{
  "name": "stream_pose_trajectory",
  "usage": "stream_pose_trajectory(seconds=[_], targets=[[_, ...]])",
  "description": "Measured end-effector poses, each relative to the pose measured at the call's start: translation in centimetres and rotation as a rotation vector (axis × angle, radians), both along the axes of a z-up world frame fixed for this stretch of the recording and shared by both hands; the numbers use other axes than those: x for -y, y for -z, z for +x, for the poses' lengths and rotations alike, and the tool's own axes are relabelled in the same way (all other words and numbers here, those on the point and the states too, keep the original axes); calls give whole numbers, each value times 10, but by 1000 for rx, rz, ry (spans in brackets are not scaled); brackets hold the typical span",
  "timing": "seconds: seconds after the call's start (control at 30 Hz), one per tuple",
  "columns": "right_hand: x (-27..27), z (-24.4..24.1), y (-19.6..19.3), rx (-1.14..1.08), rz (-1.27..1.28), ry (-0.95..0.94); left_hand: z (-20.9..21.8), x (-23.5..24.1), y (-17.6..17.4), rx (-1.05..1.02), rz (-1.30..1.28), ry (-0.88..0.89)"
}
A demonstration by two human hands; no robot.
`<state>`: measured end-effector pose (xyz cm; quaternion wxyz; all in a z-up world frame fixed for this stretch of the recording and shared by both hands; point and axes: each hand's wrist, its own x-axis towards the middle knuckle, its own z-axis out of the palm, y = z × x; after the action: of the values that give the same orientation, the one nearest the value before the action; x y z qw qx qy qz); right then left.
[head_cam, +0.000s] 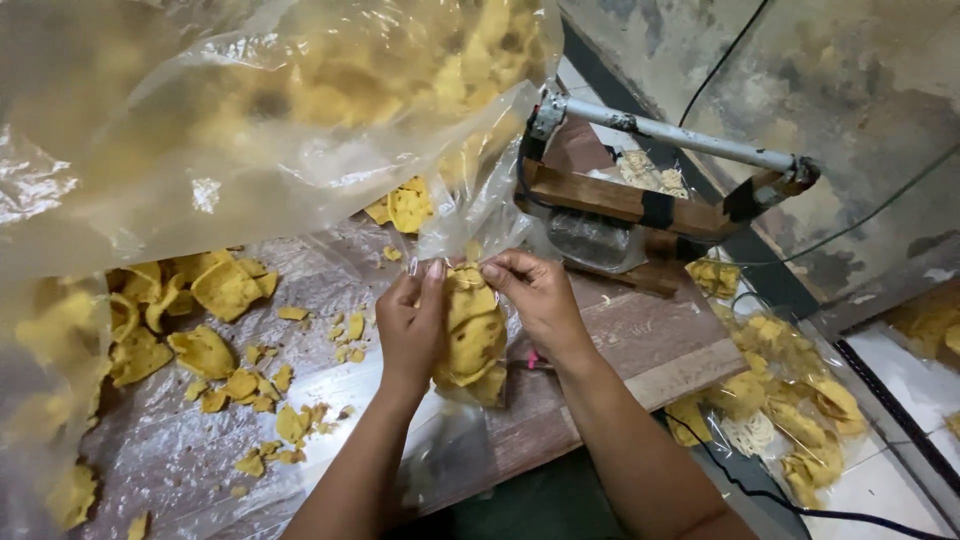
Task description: Manually filling small plastic bags with yellow snack pieces from a bulk container and sealing them using a heat sealer.
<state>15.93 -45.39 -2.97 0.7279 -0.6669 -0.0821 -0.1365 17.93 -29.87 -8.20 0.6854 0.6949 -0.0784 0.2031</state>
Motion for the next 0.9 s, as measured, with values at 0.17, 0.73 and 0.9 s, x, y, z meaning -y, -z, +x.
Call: stream_pose_trajectory(seconds=[0.17,0.73,0.9], targets=[[29,7,9,-142,255,-9,-2,17,-35,-123,-88,174],[101,-6,-16,77,299,158,0,66,-101,49,-26,434],[127,-3,-2,111,281,203,9,72,-96,288,252,342]])
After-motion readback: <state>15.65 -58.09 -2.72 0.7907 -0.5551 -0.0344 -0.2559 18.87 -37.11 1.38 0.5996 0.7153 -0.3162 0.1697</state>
